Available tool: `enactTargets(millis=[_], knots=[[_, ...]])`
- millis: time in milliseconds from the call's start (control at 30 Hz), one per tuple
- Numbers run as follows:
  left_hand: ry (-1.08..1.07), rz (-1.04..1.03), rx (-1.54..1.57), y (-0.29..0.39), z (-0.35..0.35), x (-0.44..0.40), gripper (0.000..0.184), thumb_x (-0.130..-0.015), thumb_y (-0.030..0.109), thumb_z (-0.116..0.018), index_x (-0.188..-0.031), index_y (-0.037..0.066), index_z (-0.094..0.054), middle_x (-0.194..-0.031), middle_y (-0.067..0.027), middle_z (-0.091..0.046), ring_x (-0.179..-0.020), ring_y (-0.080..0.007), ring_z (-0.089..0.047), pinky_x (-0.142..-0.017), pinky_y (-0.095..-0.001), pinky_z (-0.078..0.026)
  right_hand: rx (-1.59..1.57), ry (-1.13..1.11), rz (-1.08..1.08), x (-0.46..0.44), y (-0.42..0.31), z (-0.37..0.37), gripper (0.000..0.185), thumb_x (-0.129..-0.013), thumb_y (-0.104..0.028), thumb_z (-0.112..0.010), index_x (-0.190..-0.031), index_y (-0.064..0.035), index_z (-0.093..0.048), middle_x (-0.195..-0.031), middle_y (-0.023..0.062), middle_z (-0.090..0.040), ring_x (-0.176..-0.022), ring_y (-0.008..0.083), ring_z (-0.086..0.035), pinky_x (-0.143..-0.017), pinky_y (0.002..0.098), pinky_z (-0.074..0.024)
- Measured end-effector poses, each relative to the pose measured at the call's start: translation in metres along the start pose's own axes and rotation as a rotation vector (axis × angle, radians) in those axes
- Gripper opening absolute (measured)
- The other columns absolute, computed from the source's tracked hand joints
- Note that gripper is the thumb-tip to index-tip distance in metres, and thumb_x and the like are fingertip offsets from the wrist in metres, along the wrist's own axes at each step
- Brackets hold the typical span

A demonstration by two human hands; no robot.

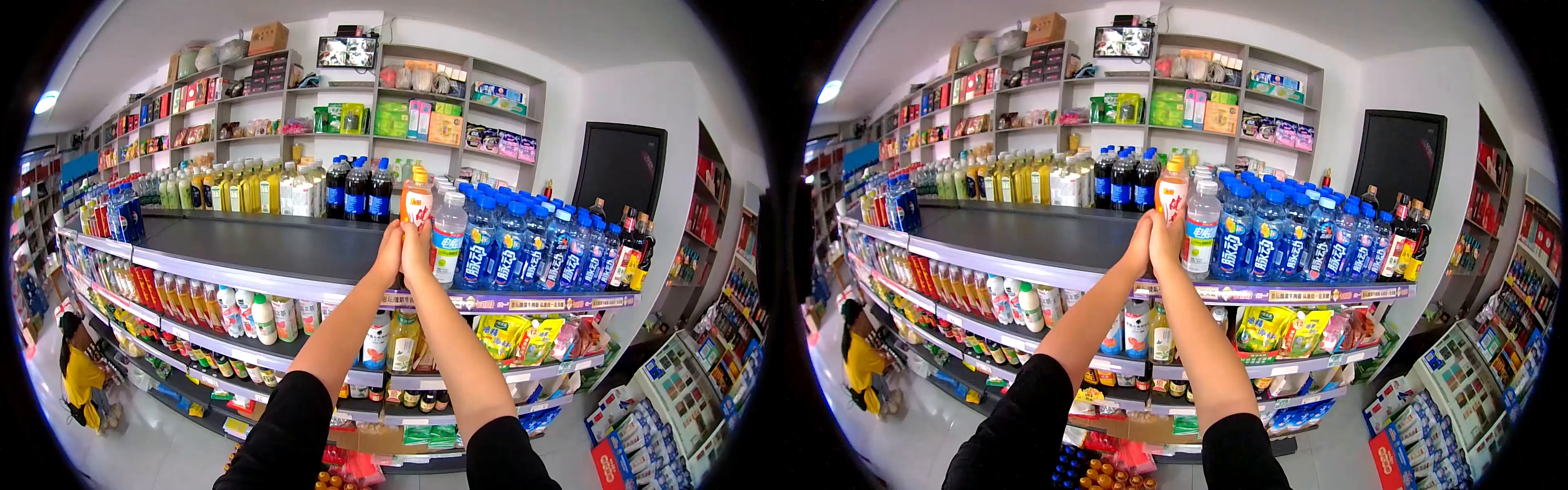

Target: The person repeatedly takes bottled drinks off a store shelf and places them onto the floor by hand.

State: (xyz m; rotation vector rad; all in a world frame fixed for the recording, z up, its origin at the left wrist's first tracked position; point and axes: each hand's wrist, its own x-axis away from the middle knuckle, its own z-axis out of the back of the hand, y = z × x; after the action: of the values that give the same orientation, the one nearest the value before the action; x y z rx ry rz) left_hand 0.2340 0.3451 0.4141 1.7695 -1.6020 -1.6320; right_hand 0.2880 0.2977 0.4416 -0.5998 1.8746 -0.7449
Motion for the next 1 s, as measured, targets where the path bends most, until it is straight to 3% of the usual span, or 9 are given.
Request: enactTargets(millis=[267,300,367,600,667,700,767,900,1000], knots=[[0.344,-0.061,-0.894,0.028,-0.020,0.018,0.057,-0.079,0.044,-0.056,-0.123,0.011,-0.041,-0.118,-0.0204,-0.047,-0.112,-0.0373,-0.043,-0.092,-0.0429,-0.037,0.112,0.035,0.060,0.015,-0.022,-0.009,0.073,-0.069,-0.025,-0.060,-0.129,0.0061,-0.033,-0.121,0.0266,-0.046,-0.110,0.0344,-0.047,-0.095,0.0373,-0.0365],[0.346,-0.057,-0.893,0.017,-0.013,0.012,0.057,-0.079,0.044,-0.056,-0.123,0.011,-0.041,-0.118,-0.0204,-0.047,-0.112,-0.0373,-0.043,-0.092,-0.0429,-0.037,0.114,0.033,0.056,0.016,-0.019,-0.010,0.073,-0.069,-0.025,-0.060,-0.129,0.0061,-0.033,-0.121,0.0266,-0.046,-0.110,0.0344,-0.047,-0.095,0.0373,-0.0365],[0.314,-0.254,-0.940,0.005,-0.002,0.004,0.033,-0.082,0.029,-0.056,-0.105,0.005,-0.052,-0.101,-0.0098,-0.059,-0.091,-0.0204,-0.059,-0.077,-0.0342,-0.047,0.224,0.037,0.065,0.016,-0.012,-0.010,0.056,-0.074,-0.019,-0.054,-0.124,-0.0015,-0.036,-0.112,0.0162,-0.050,-0.099,0.0243,-0.052,-0.085,0.0335,-0.0422],[0.205,-0.463,-0.593,0.034,-0.019,0.031,0.037,-0.079,0.024,-0.061,-0.108,0.005,-0.048,-0.101,-0.0106,-0.059,-0.091,-0.0217,-0.059,-0.076,-0.0350,-0.048,0.150,-0.003,0.221,0.030,-0.031,-0.012,0.072,-0.069,-0.024,-0.059,-0.128,0.0091,-0.033,-0.116,0.0270,-0.049,-0.109,0.0361,-0.047,-0.095,0.0404,-0.0354],[0.178,-0.514,-0.482,0.044,-0.027,0.040,0.038,-0.078,0.023,-0.063,-0.109,0.005,-0.047,-0.102,-0.0108,-0.059,-0.091,-0.0221,-0.059,-0.076,-0.0352,-0.048,0.228,0.019,0.347,0.046,-0.052,-0.014,0.055,-0.075,-0.013,-0.055,-0.126,-0.0012,-0.038,-0.114,0.0125,-0.049,-0.103,0.0189,-0.050,-0.089,0.0289,-0.0396],[0.189,-0.541,-0.497,0.051,-0.031,0.046,0.039,-0.078,0.022,-0.064,-0.109,0.005,-0.047,-0.102,-0.0109,-0.058,-0.090,-0.0223,-0.059,-0.076,-0.0353,-0.048,0.229,0.016,0.342,0.051,-0.063,-0.013,0.055,-0.075,-0.013,-0.055,-0.126,-0.0012,-0.038,-0.114,0.0125,-0.049,-0.103,0.0189,-0.050,-0.089,0.0289,-0.0396],[0.264,-0.583,-0.706,0.078,-0.044,0.073,0.043,-0.076,0.019,-0.067,-0.111,0.004,-0.045,-0.103,-0.0118,-0.057,-0.093,-0.0225,-0.058,-0.076,-0.0352,-0.048,0.087,-0.121,0.213,0.062,-0.085,-0.005,0.072,-0.070,-0.022,-0.059,-0.129,0.0080,-0.031,-0.119,0.0263,-0.046,-0.110,0.0352,-0.046,-0.095,0.0407,-0.0360],[0.270,-0.621,-0.857,0.096,-0.049,0.112,0.050,-0.074,0.021,-0.069,-0.113,0.001,-0.044,-0.105,-0.0149,-0.055,-0.099,-0.0250,-0.056,-0.081,-0.0356,-0.045,-0.039,-0.222,0.026,0.106,-0.117,0.009,0.066,-0.074,-0.010,-0.058,-0.130,-0.0048,-0.025,-0.118,0.0112,-0.044,-0.107,0.0192,-0.046,-0.090,0.0317,-0.0394],[0.169,-0.533,-0.831,0.120,-0.059,0.161,0.059,-0.073,0.024,-0.069,-0.118,-0.002,-0.039,-0.106,-0.0203,-0.054,-0.099,-0.0339,-0.053,-0.083,-0.0396,-0.042,-0.141,-0.285,-0.087,0.140,-0.142,0.026,0.068,-0.071,-0.007,-0.060,-0.129,-0.0006,-0.025,-0.121,0.0133,-0.040,-0.111,0.0196,-0.042,-0.094,0.0323,-0.0360]])
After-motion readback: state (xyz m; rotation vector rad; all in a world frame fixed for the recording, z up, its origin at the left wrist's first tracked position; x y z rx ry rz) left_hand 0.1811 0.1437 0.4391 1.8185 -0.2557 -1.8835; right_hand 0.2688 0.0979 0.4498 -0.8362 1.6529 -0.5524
